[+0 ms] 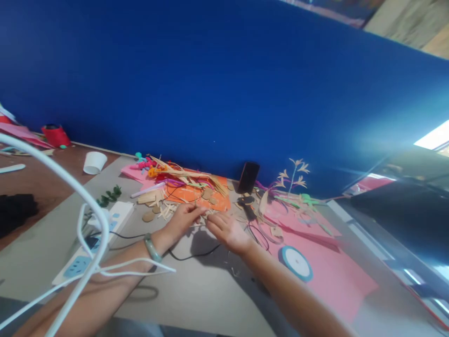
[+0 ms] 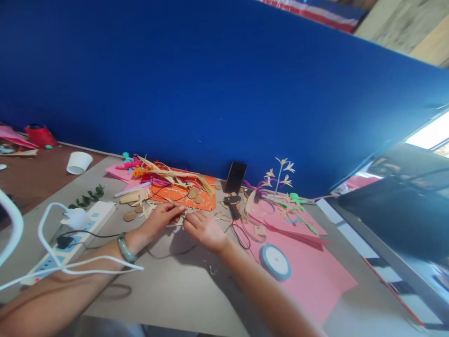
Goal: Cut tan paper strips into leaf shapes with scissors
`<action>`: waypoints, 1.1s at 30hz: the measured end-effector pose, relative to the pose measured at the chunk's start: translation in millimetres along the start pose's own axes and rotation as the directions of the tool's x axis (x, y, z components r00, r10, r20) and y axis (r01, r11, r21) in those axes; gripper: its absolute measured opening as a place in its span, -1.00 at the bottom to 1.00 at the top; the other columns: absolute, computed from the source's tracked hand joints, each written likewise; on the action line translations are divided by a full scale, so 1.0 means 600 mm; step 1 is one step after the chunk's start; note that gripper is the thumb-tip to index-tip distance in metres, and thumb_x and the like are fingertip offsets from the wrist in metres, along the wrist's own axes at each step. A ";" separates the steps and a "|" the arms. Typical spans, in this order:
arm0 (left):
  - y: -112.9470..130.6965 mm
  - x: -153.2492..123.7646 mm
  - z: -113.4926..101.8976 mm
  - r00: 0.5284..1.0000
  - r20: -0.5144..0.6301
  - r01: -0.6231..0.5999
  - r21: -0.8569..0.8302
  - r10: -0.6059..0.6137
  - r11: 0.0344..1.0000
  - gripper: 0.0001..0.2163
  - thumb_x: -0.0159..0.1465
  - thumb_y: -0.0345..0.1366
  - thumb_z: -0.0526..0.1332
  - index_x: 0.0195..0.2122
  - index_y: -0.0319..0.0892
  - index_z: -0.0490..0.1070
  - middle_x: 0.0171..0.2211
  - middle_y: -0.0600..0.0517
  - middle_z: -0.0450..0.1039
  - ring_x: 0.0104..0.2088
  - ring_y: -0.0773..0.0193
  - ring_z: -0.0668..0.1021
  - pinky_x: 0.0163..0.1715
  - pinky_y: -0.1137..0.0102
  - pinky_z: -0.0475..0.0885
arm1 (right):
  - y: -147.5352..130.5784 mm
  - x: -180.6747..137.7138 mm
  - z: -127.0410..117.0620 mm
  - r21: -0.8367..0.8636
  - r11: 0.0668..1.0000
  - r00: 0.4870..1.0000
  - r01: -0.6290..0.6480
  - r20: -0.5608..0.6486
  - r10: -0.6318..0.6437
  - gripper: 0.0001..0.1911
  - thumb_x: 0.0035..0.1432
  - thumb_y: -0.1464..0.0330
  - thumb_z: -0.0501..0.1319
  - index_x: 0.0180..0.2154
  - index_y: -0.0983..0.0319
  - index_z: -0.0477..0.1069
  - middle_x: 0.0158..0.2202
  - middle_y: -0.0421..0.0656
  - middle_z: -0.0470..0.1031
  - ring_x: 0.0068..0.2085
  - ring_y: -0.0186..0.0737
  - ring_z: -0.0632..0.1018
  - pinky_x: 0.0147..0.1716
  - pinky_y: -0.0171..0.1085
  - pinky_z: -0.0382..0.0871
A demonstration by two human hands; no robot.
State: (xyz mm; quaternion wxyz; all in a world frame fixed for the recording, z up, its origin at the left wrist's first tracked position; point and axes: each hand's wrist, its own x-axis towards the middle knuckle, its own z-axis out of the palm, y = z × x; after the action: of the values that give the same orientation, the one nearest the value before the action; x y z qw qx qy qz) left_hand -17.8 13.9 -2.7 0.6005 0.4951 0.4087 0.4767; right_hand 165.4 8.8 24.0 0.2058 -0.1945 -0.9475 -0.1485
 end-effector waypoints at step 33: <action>-0.011 -0.017 0.002 0.912 0.385 -0.010 0.372 -0.145 0.928 -0.51 0.15 0.12 0.13 -0.64 -0.21 0.13 -0.68 0.18 -0.02 -0.62 0.48 0.08 -0.63 0.47 -0.08 | -0.040 -0.009 0.016 0.826 0.289 0.670 -0.483 0.136 0.730 -0.85 0.07 0.28 0.28 -0.46 0.21 0.49 -0.47 -0.17 0.42 -0.46 -0.30 0.37 -0.46 -0.30 0.23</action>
State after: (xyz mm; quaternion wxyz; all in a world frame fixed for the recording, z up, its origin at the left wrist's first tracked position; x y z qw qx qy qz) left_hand -17.8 3.4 -8.8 0.5857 0.6714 0.3739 0.2578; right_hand 156.4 -10.4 8.5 0.4366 -0.4030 -0.7153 0.3678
